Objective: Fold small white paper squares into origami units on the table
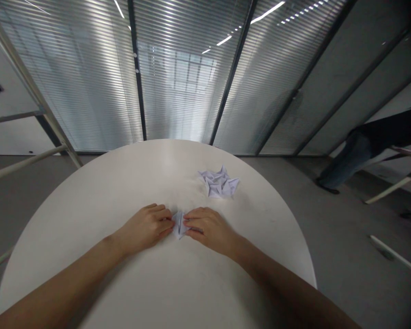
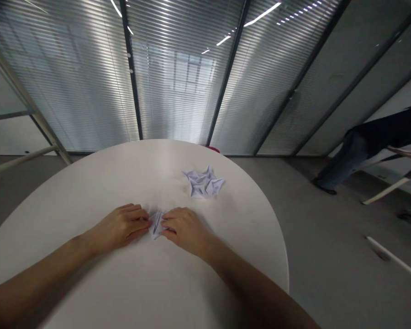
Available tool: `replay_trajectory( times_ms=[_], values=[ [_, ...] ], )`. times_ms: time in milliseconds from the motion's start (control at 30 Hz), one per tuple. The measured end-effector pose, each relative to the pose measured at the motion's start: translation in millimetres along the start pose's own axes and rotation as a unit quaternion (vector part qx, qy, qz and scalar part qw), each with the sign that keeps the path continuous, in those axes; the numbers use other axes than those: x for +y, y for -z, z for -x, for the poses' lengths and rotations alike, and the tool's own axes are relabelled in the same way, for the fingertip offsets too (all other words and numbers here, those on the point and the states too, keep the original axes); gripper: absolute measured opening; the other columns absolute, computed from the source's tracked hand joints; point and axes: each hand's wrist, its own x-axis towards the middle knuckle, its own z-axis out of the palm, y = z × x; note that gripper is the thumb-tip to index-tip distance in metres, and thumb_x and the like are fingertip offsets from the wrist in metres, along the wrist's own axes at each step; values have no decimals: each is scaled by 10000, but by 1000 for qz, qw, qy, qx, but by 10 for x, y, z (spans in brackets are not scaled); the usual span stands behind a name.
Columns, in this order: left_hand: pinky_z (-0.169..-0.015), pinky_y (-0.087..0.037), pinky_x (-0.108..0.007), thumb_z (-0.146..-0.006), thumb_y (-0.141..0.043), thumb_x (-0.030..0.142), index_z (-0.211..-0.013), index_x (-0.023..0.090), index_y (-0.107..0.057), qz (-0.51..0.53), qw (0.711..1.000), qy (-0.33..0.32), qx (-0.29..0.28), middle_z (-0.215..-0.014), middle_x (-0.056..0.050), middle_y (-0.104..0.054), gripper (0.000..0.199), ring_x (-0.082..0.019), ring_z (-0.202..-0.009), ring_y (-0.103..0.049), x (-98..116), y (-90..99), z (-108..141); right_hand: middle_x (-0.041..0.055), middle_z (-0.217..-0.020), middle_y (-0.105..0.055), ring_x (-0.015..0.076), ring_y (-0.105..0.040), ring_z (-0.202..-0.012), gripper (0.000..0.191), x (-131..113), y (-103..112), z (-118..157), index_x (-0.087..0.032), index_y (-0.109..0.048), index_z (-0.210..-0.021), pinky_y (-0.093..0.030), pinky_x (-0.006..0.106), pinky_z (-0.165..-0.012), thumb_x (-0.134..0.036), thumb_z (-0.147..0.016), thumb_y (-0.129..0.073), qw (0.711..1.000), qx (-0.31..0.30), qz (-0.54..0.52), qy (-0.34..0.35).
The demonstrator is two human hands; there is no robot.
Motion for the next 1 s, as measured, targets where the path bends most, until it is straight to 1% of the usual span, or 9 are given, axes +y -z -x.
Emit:
replay_trajectory(
  times_ms=[67, 167, 300, 400, 467, 533, 667, 800, 1000],
  values=[
    [-750, -423, -313, -937, -438, 238, -958, 199, -644, 11, 1000, -2, 1, -915, -37, -638, 211, -160, -803, -557, 3, -8, -1, 21, -1067, -708, 173, -638, -987, 180, 2, -18, -2, -226, -721, -953, -447, 306, -905, -332, -870, -603, 1000, 2, -1, -6],
    [-771, -431, -322, -936, -447, 284, -1042, 206, -630, 28, 1000, -4, 0, -932, -43, -634, 226, -170, -830, -566, 6, -25, -12, 15, -1051, -715, 175, -643, -976, 173, -2, -23, -5, -219, -727, -931, -447, 309, -901, -323, -872, -601, 1000, 4, 2, -13],
    [-769, -432, -320, -947, -419, 302, -1011, 217, -656, 52, 999, 1, -8, -932, -42, -627, 259, -171, -828, -560, 16, -32, -25, 21, -1047, -715, 177, -639, -970, 177, -36, 7, -17, -204, -730, -922, -440, 306, -898, -286, -890, -577, 1000, -8, 1, -17],
    [-779, -430, -297, -949, -416, 291, -998, 215, -670, 106, 994, 22, -9, -924, -41, -620, 270, -160, -837, -558, 20, -31, -28, 26, -1035, -716, 169, -631, -962, 169, -74, 30, -29, -194, -729, -917, -433, 297, -887, -246, -890, -571, 999, -4, -9, -35],
    [-784, -427, -278, -943, -434, 297, -991, 211, -681, 152, 988, 38, 0, -922, -43, -619, 265, -153, -850, -560, 15, -39, -34, 23, -1007, -718, 164, -627, -944, 144, -99, 37, -37, -189, -730, -875, -426, 293, -872, -223, -873, -590, 998, 5, -18, -55],
    [-763, -423, -258, -936, -454, 306, -939, 201, -695, 195, 979, 59, 15, -893, -44, -620, 262, -145, -840, -564, 2, -58, -49, 18, -964, -716, 155, -622, -908, 122, -117, 38, -43, -187, -723, -820, -416, 287, -852, -211, -857, -609, 997, 8, -27, -77],
    [-665, -399, -230, -896, -536, 329, -730, 174, -670, 258, 957, 130, 37, -750, -24, -609, 265, -123, -732, -553, -39, -119, -97, 5, -841, -687, 128, -592, -795, 141, -134, 34, -58, -175, -663, -693, -394, 265, -778, -227, -823, -652, 991, 19, -40, -124],
    [-667, -375, -252, -867, -572, 348, -681, 174, -628, 227, 955, 187, 38, -683, -12, -603, 261, -143, -724, -534, -73, -167, -127, -12, -733, -636, 115, -559, -727, 169, -131, 24, -93, -166, -597, -645, -363, 248, -714, -199, -793, -673, 983, 26, -48, -178],
    [-717, -343, -306, -902, -489, 402, -725, 203, -631, 152, 959, 238, 3, -737, -12, -629, 302, -182, -794, -532, -46, -181, -146, -8, -721, -608, 115, -540, -712, 183, -123, -3, -157, -169, -571, -646, -331, 242, -679, -201, -821, -611, 970, 23, -55, -235]
  ],
)
